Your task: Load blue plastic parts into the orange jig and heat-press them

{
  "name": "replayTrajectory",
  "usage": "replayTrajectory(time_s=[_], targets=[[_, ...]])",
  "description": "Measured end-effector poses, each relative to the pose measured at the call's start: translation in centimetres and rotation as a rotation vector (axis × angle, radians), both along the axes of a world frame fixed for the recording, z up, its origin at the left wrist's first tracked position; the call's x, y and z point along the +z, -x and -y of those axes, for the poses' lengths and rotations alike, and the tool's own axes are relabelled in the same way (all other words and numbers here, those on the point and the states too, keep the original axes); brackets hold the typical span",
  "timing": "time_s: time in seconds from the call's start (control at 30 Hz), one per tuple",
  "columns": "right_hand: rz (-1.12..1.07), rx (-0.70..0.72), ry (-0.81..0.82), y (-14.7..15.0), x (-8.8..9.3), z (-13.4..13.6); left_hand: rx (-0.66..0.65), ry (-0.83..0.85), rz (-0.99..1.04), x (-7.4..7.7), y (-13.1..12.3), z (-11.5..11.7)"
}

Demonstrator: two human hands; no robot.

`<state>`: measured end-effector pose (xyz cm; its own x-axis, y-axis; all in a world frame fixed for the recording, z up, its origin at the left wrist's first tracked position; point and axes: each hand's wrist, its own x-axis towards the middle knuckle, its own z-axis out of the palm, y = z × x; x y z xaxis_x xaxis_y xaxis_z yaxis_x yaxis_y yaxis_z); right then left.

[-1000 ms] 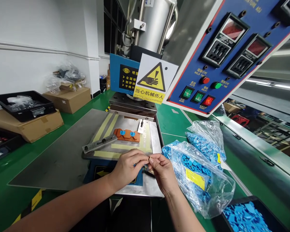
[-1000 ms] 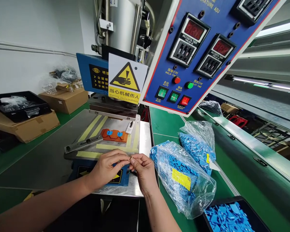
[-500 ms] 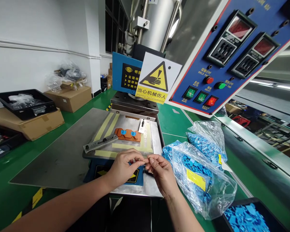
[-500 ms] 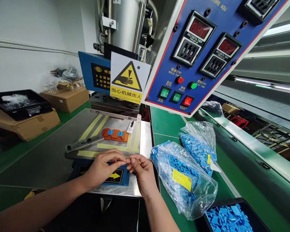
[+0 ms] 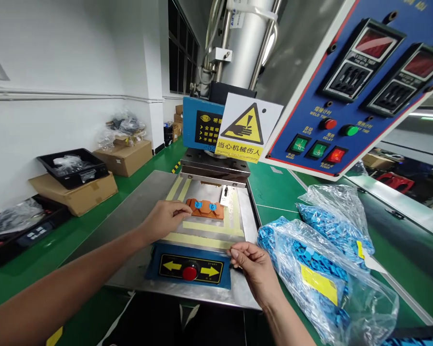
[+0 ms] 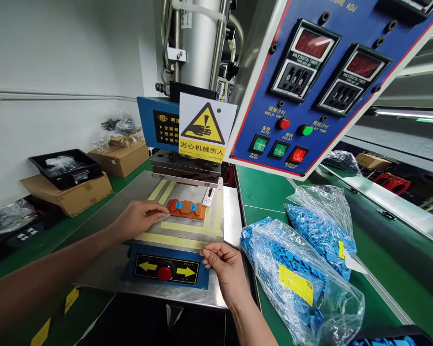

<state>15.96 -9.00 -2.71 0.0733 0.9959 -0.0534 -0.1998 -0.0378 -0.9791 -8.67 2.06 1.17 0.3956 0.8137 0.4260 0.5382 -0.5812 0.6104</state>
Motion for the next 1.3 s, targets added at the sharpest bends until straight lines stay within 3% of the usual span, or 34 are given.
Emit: replayTrajectory(time_s=[0.17,0.37,0.6,1.03,1.3], targets=[[0.053,0.0,-0.017,-0.1,-0.2,0.1,-0.029,-0.008,-0.178,0.5,-1.7,-2.9],[0.091,-0.006,-0.023,-0.6,-0.3,0.0,-0.018,-0.075,-0.295,0.0,-2.9,-4.5],[0.117,0.017,-0.033,-0.6,0.0,0.0,0.043,-0.106,-0.351,-0.5,-3.2,-4.5],[0.141,0.027,-0.028,-0.2,0.1,0.2,0.043,-0.087,-0.291,-0.8,-3.1,-4.8],[0.138,0.038,-0.033,0.0,0.5,0.4,0.022,-0.107,-0.362,-1.5,-3.0,-4.8]])
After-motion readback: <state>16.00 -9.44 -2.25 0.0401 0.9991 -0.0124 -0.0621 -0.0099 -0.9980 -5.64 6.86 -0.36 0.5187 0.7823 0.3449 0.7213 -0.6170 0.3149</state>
